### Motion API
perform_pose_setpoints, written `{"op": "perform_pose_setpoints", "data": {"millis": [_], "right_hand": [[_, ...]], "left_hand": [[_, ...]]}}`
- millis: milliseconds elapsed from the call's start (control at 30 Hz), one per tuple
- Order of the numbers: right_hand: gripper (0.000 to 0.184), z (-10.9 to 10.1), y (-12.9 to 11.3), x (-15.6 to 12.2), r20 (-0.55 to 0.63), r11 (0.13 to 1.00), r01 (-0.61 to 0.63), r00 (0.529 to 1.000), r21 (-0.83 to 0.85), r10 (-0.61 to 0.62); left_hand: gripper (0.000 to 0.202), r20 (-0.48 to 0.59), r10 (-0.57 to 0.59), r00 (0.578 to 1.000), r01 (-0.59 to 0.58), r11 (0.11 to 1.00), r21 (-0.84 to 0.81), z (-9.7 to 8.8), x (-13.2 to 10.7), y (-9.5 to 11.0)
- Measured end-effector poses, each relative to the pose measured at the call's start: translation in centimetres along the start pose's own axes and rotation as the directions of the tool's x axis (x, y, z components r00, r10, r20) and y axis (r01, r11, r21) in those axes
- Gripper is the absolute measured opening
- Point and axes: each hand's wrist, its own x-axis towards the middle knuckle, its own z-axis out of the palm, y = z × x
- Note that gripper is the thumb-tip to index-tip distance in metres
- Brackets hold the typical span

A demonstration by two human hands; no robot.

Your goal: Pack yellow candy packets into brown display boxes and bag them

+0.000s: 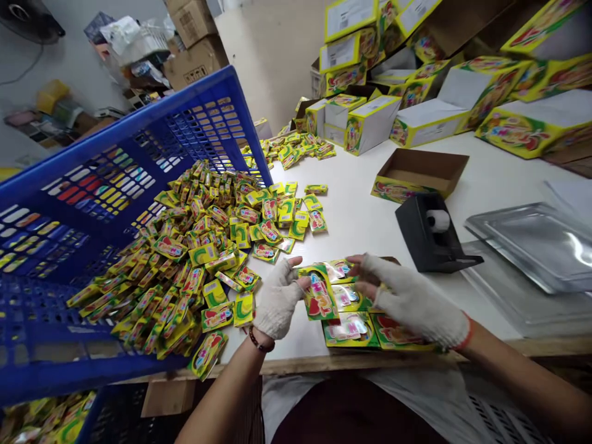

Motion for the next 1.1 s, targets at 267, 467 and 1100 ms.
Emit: {"op": "perform_pose_setpoints", "data": {"millis": [267,467,1100], "right_hand": [[0.018,-1.0,-1.3,0.5,0.002,0.969,-0.107,0.994,0.221,0.110],[0.033,-3.2,-1.2,0.4,-0.013,0.998,0.045,0.999,0.038,-0.045],[0.024,-2.2,9.7,2.5,-0.236,0.961,-0.169,0.965,-0.220,0.116]], "left_hand": [[0.059,0.337,0.004,0.942,-0.032,0.997,0.076,4.7,-1.1,-0.4],[0.046,0.284,0.037,0.958,-0.196,0.810,0.553,6.6,0.5,0.0],[0.022,0.276,0.251,0.928,-0.343,0.286,0.895,6.6,6.1,-3.1]]}}
